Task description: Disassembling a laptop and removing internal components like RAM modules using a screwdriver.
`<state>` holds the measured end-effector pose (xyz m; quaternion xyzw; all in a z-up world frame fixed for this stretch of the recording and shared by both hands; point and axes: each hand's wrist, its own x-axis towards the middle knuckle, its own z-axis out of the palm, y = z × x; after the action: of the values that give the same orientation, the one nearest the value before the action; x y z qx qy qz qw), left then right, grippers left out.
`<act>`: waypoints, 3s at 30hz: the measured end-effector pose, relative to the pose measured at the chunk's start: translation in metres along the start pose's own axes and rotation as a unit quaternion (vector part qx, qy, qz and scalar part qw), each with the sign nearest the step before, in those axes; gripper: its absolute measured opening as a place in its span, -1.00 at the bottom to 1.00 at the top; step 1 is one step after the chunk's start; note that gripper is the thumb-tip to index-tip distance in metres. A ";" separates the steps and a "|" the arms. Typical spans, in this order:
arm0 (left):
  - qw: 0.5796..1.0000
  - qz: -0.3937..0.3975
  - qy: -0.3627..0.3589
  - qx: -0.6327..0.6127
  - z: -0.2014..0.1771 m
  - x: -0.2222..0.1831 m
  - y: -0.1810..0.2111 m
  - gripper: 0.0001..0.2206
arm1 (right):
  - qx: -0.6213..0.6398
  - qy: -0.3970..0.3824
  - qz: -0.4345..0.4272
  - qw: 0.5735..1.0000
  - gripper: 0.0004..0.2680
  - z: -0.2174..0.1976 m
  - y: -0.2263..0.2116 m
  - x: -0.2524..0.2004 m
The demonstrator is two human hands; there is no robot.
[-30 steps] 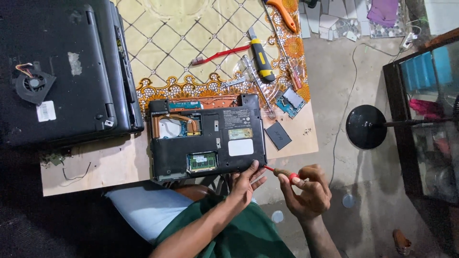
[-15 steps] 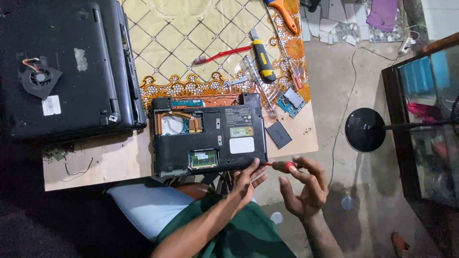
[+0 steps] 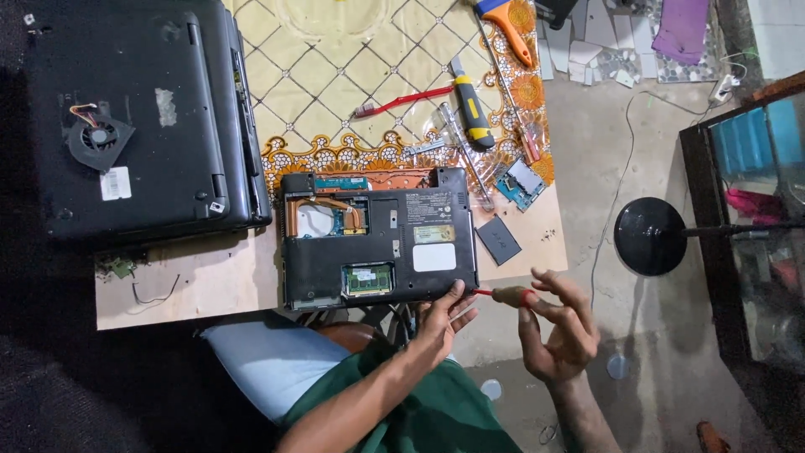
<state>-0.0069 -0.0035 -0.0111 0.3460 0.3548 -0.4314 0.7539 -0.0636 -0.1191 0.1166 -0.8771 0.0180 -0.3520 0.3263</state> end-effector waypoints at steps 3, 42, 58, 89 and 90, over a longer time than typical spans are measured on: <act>1.000 -0.001 -0.007 0.007 0.000 -0.002 0.003 -0.60 | -0.032 0.021 -0.056 0.998 -0.90 0.008 0.000 -0.004; 1.000 -0.019 0.001 -0.004 0.009 -0.017 0.015 -0.44 | -0.028 -0.006 -0.035 0.999 -0.84 -0.001 0.014 -0.007; 0.999 -0.010 0.034 -0.027 0.007 -0.005 0.004 -0.55 | -0.125 0.007 -0.084 0.989 -0.71 -0.001 0.011 -0.003; 1.000 -0.026 0.003 -0.003 0.014 -0.029 0.019 -0.34 | -0.158 -0.001 -0.127 0.979 -0.62 -0.002 0.025 -0.021; 1.000 -0.028 -0.008 0.001 0.013 -0.031 0.019 -0.34 | -0.148 -0.015 -0.124 0.981 -0.61 -0.002 0.028 -0.024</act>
<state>0.0021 0.0055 0.0256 0.3331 0.3575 -0.4552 0.7443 -0.0772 -0.1359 0.0866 -0.9162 -0.0435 -0.3702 0.1470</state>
